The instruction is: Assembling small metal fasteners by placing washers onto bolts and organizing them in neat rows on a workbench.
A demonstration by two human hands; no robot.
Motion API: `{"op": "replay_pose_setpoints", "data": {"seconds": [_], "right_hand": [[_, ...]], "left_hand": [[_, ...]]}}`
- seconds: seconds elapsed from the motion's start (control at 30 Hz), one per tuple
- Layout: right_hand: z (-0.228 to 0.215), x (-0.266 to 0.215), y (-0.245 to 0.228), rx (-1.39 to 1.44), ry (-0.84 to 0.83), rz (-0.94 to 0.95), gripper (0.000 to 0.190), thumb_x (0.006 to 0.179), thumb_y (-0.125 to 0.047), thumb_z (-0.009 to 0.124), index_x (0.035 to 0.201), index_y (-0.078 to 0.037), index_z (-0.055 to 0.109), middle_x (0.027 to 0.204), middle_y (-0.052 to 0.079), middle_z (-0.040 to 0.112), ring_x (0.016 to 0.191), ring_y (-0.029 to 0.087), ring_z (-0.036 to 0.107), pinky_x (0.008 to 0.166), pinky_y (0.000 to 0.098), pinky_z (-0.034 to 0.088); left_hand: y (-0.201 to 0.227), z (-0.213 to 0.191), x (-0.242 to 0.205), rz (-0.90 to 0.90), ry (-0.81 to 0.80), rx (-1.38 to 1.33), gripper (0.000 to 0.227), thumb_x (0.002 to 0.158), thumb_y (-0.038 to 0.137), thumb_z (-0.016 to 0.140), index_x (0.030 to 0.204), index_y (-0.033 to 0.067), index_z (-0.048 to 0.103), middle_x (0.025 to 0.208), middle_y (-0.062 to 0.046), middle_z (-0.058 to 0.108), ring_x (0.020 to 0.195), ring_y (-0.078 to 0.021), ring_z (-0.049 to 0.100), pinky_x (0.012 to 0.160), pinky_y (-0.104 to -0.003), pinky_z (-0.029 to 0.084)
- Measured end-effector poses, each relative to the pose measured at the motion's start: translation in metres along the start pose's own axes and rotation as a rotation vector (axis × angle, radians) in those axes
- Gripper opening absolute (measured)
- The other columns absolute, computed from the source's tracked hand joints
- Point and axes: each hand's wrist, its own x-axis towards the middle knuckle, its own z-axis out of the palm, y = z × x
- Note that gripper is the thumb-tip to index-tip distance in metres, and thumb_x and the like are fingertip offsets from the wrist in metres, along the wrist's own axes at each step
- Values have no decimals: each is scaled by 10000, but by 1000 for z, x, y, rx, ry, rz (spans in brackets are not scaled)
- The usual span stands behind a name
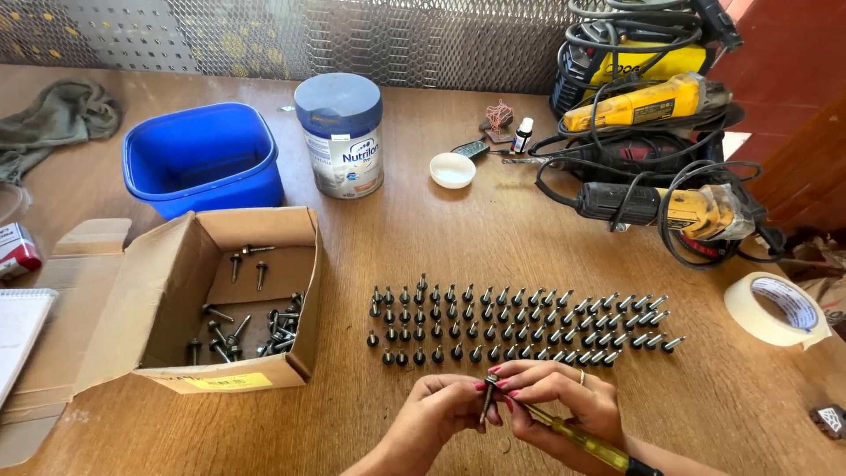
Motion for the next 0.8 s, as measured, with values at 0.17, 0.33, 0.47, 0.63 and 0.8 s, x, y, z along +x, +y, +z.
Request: {"op": "replay_pose_setpoints", "data": {"seconds": [0.17, 0.33, 0.47, 0.63, 0.8], "right_hand": [[-1, -2, 3, 0, 15, -3, 198, 778, 7, 778, 873, -87, 631, 897, 107, 783, 952, 296, 841, 885, 386, 722], [-2, -2, 2, 3, 2, -2, 195, 789, 1, 778, 876, -85, 627, 904, 112, 781, 956, 302, 840, 888, 393, 723], [-2, -2, 3, 15, -1, -6, 189, 794, 7, 777, 889, -77, 637, 919, 123, 789, 970, 297, 838, 906, 389, 716], [0, 0, 1, 13, 16, -19, 184, 784, 17, 777, 874, -80, 650, 879, 85, 783, 938, 280, 845, 892, 385, 730], [1, -1, 3, 15, 25, -29, 195, 785, 15, 778, 891, -76, 643, 899, 122, 788, 933, 268, 843, 903, 391, 726]], "left_hand": [[-4, -4, 1, 71, -22, 79, 186, 951, 97, 693, 993, -63, 778, 810, -170, 757, 758, -188, 706, 718, -269, 536], [-3, -2, 1, 127, 22, 141, 213, 917, 108, 737, 1003, -75, 803, 796, -179, 765, 751, -189, 700, 715, -257, 506], [0, 2, -1, 179, 44, 201, 214, 909, 118, 743, 974, -71, 819, 769, -172, 770, 735, -174, 693, 698, -257, 493], [3, 5, -5, 158, 45, 220, 207, 916, 133, 735, 956, -51, 821, 750, -163, 766, 722, -160, 675, 706, -260, 475], [6, 7, -7, 182, 28, 250, 209, 925, 158, 731, 942, -27, 825, 759, -138, 775, 731, -140, 678, 714, -255, 487]]}}
